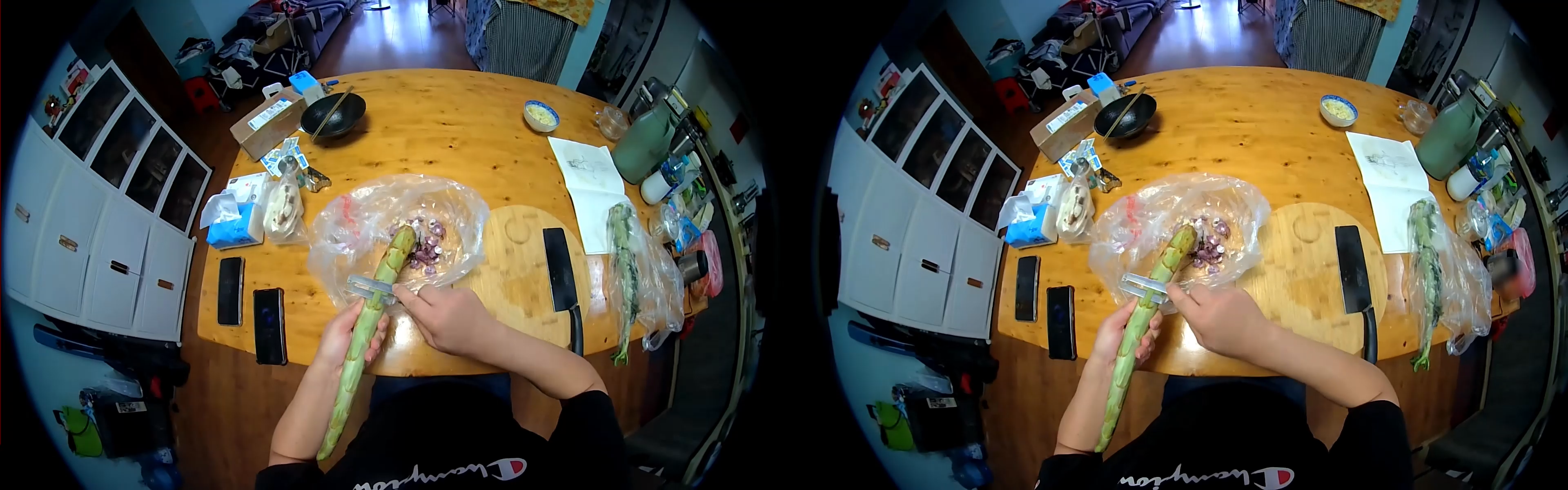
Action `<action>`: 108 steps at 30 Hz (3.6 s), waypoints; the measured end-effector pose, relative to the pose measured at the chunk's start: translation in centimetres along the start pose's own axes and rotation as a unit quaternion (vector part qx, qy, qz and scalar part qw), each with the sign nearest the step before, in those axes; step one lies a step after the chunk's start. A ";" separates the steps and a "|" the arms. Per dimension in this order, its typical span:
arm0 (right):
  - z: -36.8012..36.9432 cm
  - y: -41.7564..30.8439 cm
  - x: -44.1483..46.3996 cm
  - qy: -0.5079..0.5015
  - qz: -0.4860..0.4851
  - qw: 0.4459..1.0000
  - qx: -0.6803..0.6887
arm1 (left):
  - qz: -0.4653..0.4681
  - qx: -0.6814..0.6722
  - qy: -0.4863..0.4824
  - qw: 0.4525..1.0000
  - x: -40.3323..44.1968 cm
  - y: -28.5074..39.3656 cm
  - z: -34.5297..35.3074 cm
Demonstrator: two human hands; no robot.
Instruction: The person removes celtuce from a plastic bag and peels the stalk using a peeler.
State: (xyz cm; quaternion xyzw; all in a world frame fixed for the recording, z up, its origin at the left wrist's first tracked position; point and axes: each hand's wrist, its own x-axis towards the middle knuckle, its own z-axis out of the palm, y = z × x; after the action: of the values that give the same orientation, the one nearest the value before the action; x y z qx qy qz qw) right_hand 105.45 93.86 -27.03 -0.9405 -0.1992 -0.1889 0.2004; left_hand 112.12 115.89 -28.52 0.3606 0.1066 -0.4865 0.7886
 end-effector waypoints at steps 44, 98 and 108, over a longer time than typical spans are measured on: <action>-0.3 0.8 1.6 0.022 0.098 0.994 0.042 | -0.011 -0.105 -0.049 0.993 2.8 1.4 0.9; 0.0 1.3 2.5 0.040 0.094 0.995 -0.008 | 0.095 0.103 -0.042 0.989 1.5 2.2 1.7; -0.2 2.5 2.9 0.023 0.120 0.993 -0.003 | 0.086 0.128 -0.025 0.988 1.4 2.4 1.7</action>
State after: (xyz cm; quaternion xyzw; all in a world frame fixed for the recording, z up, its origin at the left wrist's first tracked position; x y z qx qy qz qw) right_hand 108.97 92.53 -26.41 -0.9536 -0.0801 -0.1856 0.2231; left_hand 114.53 114.43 -26.96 0.4541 -0.0075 -0.4354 0.7773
